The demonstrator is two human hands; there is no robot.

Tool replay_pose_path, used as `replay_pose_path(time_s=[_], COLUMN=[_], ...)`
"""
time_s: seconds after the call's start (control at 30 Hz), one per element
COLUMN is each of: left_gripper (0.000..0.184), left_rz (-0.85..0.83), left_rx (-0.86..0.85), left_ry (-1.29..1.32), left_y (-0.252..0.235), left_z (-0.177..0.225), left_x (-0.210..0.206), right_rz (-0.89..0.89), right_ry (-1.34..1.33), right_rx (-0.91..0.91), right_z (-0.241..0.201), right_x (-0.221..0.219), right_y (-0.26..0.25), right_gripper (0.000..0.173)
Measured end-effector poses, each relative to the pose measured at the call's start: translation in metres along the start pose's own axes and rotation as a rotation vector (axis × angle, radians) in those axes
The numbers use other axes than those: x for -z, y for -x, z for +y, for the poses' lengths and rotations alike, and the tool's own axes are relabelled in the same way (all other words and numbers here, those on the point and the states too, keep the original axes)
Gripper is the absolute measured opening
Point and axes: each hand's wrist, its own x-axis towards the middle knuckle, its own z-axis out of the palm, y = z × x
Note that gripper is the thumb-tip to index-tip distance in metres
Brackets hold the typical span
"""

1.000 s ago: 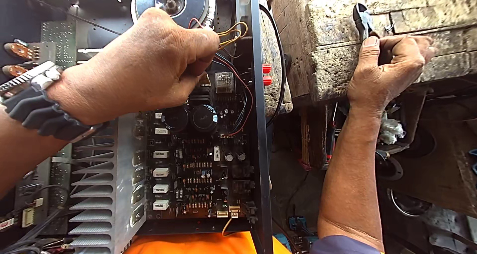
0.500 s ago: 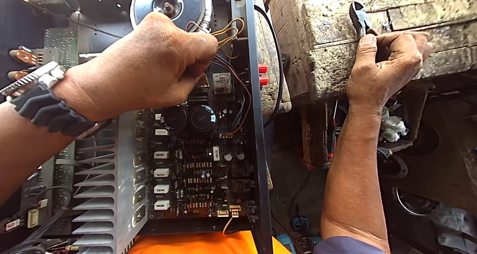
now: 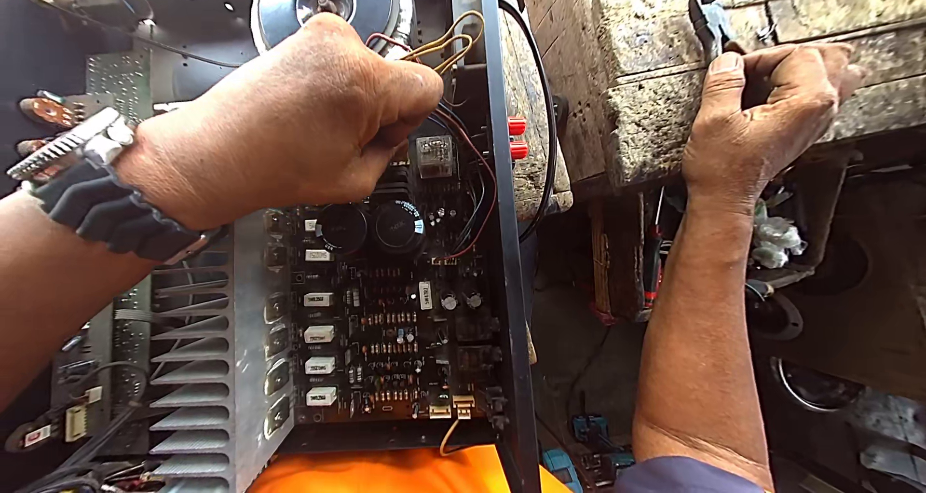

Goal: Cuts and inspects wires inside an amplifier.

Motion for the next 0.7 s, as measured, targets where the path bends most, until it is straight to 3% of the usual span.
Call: replay_pose_path(time_s=[0.1, 0.23, 0.7], left_gripper=[0.009, 0.011, 0.015], left_rz=[-0.003, 0.012, 0.025], left_rx=[-0.008, -0.022, -0.024], left_ry=[0.011, 0.023, 0.037], left_y=[0.001, 0.002, 0.003], left_z=[0.0, -0.004, -0.006], left_x=[0.001, 0.0, 0.0], right_rz=[-0.201, 0.016, 0.005], right_ry=[0.002, -0.006, -0.003], right_rx=[-0.092, 0.013, 0.014], right_z=[-0.052, 0.008, 0.008], right_x=[0.037, -0.005, -0.005], right_y=[0.014, -0.003, -0.003], right_gripper=[0.032, 0.038, 0.038])
